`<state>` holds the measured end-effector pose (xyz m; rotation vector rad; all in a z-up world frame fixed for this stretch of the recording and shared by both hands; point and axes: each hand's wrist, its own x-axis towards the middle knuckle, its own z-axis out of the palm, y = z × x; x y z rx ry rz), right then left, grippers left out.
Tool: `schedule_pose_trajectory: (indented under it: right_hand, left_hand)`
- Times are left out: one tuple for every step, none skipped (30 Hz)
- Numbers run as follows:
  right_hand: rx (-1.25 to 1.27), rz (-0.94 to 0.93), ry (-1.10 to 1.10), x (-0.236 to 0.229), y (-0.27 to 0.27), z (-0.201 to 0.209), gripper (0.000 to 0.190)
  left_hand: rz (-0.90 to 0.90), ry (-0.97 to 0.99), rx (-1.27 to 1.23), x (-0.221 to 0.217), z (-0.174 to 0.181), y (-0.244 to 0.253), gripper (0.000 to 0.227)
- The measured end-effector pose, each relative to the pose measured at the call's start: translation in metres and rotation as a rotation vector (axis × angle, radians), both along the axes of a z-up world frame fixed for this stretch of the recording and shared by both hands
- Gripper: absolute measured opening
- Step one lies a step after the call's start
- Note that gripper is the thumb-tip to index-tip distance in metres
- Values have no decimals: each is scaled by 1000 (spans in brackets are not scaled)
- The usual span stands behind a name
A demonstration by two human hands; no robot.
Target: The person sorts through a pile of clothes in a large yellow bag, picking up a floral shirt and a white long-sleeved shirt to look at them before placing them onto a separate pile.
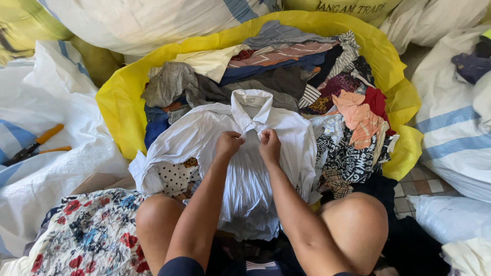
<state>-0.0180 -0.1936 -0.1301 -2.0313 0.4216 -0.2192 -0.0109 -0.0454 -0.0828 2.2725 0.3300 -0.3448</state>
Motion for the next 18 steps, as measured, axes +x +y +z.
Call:
schedule_pose_trajectory:
  right_hand:
    - [11,14,-44,-3,4,3,7]
    - [20,30,-80,-9,7,4,8]
    - [15,31,-77,-16,8,6,8]
    - [26,72,-55,-17,10,11,7]
    - [35,114,-33,-18,11,15,6]
    - [31,109,-26,-24,10,19,6]
    - [22,152,15,-29,8,23,5]
    - [15,198,51,-29,8,28,6]
    - [13,197,53,-37,5,22,6]
    - [48,185,31,-43,2,17,11]
    - [84,173,8,-48,-2,13,15]
    - [81,174,13,-55,-2,10,15]
    - [80,175,6,-62,-4,7,14]
    - [81,178,-7,-64,-4,6,14]
    - [80,181,-10,-65,-2,5,14]
    - [51,199,-31,-68,0,3,13]
    - [22,217,-53,-70,2,1,13]
    - [24,218,-55,-70,2,2,13]
  left_hand:
    - [75,25,-135,-2,-4,-5,27]
    - [151,57,-271,-8,-10,-10,29]
    - [152,61,-275,-17,-12,-9,29]
    - [175,39,-346,-21,-10,-8,30]
    - [196,18,-417,-25,-9,-7,31]
    - [193,26,-422,-29,-9,-5,31]
    - [233,-11,-483,-33,-9,-4,35]
    - [276,-53,-541,-33,-7,-2,41]
    - [275,-50,-544,-39,-10,-1,41]
    - [256,-82,-573,-43,-13,0,36]
    - [237,-113,-602,-47,-16,2,30]
    - [239,-109,-605,-51,-14,0,30]
    - [233,-135,-718,-54,-13,-1,31]
    - [225,-168,-828,-53,-10,-2,31]
    - [227,-171,-830,-54,-9,-2,31]
    - [212,-175,-844,-54,-9,-1,29]
    - [198,-179,-858,-55,-8,0,27]
    - [198,-181,-856,-56,-9,0,27]
